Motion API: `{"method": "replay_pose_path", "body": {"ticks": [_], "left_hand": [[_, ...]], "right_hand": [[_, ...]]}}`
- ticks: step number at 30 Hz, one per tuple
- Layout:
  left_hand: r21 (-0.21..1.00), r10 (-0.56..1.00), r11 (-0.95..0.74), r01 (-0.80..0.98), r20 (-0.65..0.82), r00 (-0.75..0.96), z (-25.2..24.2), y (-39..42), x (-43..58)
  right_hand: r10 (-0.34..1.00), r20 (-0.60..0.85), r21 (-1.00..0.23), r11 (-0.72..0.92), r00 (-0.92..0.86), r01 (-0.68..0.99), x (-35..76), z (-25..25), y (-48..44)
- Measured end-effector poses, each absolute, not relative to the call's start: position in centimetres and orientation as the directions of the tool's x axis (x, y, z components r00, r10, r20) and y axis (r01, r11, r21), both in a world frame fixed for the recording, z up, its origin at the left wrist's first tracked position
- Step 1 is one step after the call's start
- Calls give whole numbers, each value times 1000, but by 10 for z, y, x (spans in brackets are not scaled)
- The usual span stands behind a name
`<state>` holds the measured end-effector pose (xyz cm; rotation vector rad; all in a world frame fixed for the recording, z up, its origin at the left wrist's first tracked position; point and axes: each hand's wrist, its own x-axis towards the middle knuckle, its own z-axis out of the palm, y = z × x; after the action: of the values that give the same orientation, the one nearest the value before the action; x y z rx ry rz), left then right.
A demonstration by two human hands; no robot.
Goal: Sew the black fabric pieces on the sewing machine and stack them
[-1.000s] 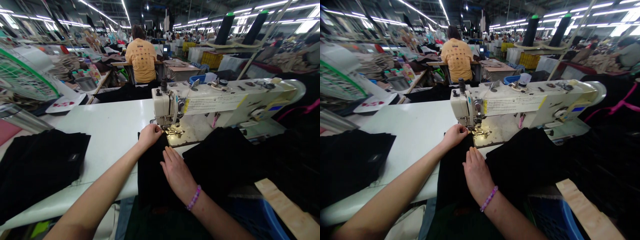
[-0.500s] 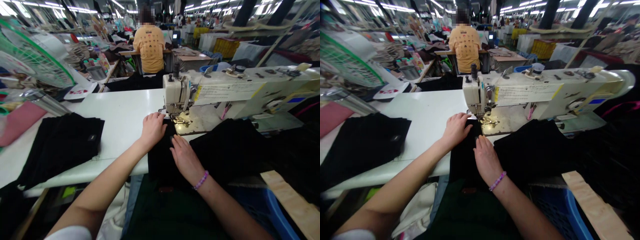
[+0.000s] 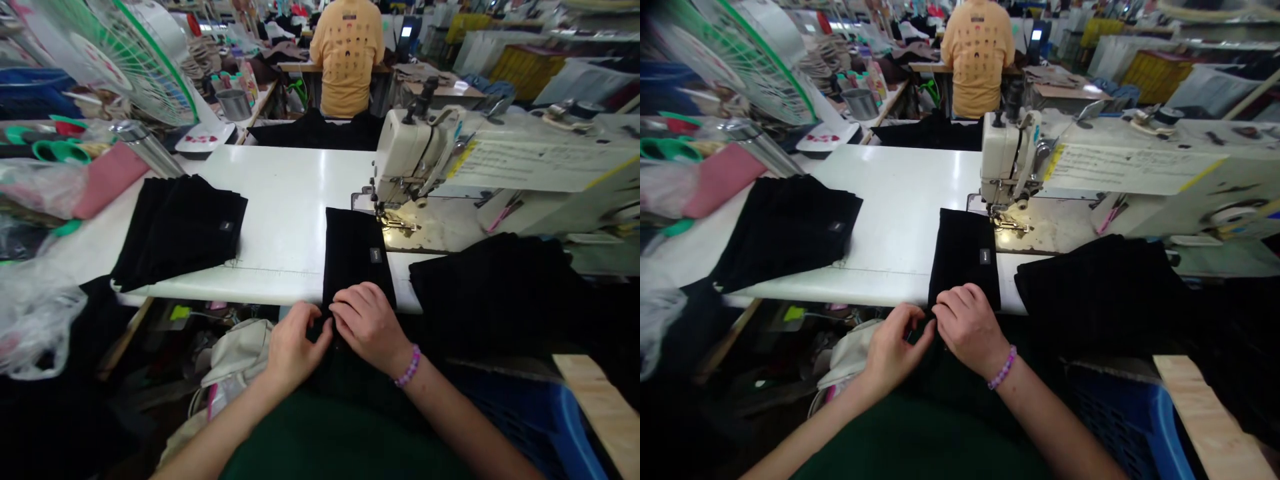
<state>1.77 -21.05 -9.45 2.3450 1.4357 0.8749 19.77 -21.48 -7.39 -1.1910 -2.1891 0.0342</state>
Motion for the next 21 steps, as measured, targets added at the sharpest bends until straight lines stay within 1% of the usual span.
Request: {"method": "replay_pose_path", "body": {"ticks": [2, 5, 9, 11, 14, 21], "left_hand": [[521, 875, -469, 713, 384, 296, -93, -209, 21], [549, 860, -494, 674, 424, 285, -88, -207, 24], [583, 847, -514, 629, 460, 266, -83, -210, 24], [594, 835, -533, 602, 484, 262, -82, -212, 23], [613, 820, -562, 555, 499, 278, -80, -213, 23], [704, 836, -548, 452, 480, 267, -74, -215, 26]], "right_hand": [[739, 566, -316, 604, -366, 732, 194, -77, -214], [705, 638, -331, 614, -309, 717, 191, -77, -216], [650, 693, -264, 631, -311, 730, 190, -71, -219], [636, 701, -231, 631, -323, 741, 189, -67, -219], [628, 708, -213, 627, -324, 750, 189, -64, -218], [634, 705, -237, 632, -317, 737, 190, -63, -220]]}}
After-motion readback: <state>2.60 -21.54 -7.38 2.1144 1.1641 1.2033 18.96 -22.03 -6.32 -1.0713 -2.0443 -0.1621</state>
